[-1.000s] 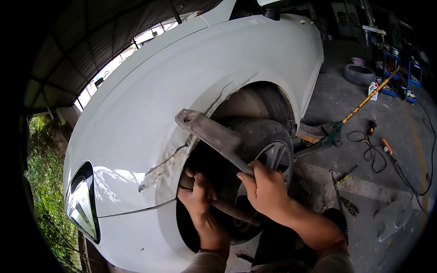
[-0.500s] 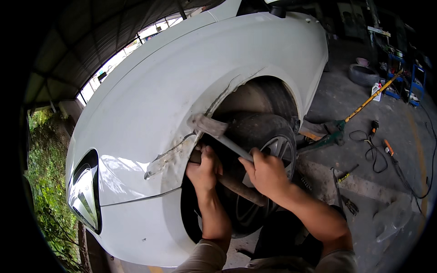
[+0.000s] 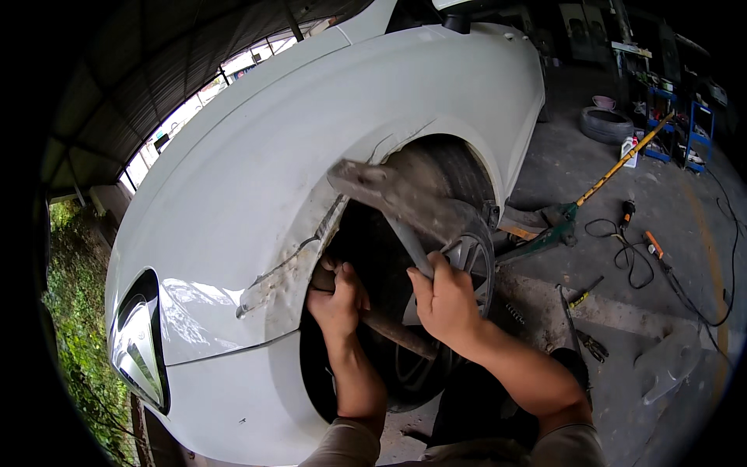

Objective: The person uses a hammer and a metal bar to repeatedly strike and pry the front bumper of a white car, attempting to push a dent back into place. The person works on the area above the front wheel, using the tire as a fulcrum for the metal bar.

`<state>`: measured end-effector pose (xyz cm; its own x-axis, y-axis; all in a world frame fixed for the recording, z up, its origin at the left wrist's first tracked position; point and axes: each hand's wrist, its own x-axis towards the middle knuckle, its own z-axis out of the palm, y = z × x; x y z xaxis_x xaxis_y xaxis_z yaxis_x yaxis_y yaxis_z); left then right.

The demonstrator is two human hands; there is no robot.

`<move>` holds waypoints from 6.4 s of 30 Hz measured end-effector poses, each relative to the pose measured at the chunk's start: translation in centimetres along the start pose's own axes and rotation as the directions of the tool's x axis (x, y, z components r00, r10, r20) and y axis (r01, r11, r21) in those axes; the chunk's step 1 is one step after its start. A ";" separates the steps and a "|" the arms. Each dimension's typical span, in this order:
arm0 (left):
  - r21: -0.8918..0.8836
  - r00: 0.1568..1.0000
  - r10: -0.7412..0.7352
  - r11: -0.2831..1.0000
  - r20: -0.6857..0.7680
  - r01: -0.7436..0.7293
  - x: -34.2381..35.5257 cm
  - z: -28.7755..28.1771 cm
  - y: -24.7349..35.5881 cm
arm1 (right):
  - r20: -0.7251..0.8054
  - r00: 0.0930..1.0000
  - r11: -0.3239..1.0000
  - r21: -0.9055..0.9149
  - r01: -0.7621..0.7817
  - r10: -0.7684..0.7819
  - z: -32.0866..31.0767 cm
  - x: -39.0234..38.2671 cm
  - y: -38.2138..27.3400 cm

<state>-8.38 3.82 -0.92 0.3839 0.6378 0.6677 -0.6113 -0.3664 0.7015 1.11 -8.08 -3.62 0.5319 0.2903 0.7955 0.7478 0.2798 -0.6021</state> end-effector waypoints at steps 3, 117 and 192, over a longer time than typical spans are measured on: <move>0.061 0.994 -0.102 0.993 -0.046 0.105 0.6 0.2 -0.1 | 0.157 0.987 0.983 -0.181 -0.016 0.045 0.2 0.7 0.5; 0.740 0.949 -0.277 0.668 0.152 0.077 -9.5 -6.4 0.4 | 0.690 0.689 -0.493 0.690 -0.530 0.224 0.9 -4.6 -4.2; 0.893 -0.395 -0.862 -0.412 -0.318 0.181 -15.1 -20.5 30.1 | 0.848 0.096 -0.712 0.494 -0.499 0.521 0.6 -0.6 -23.0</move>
<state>-46.79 -2.92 4.97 0.1554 0.2791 -0.9476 0.9395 -0.3382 0.0544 -16.63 -14.17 9.75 0.1038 0.9496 -0.2957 -0.9941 0.1082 -0.0015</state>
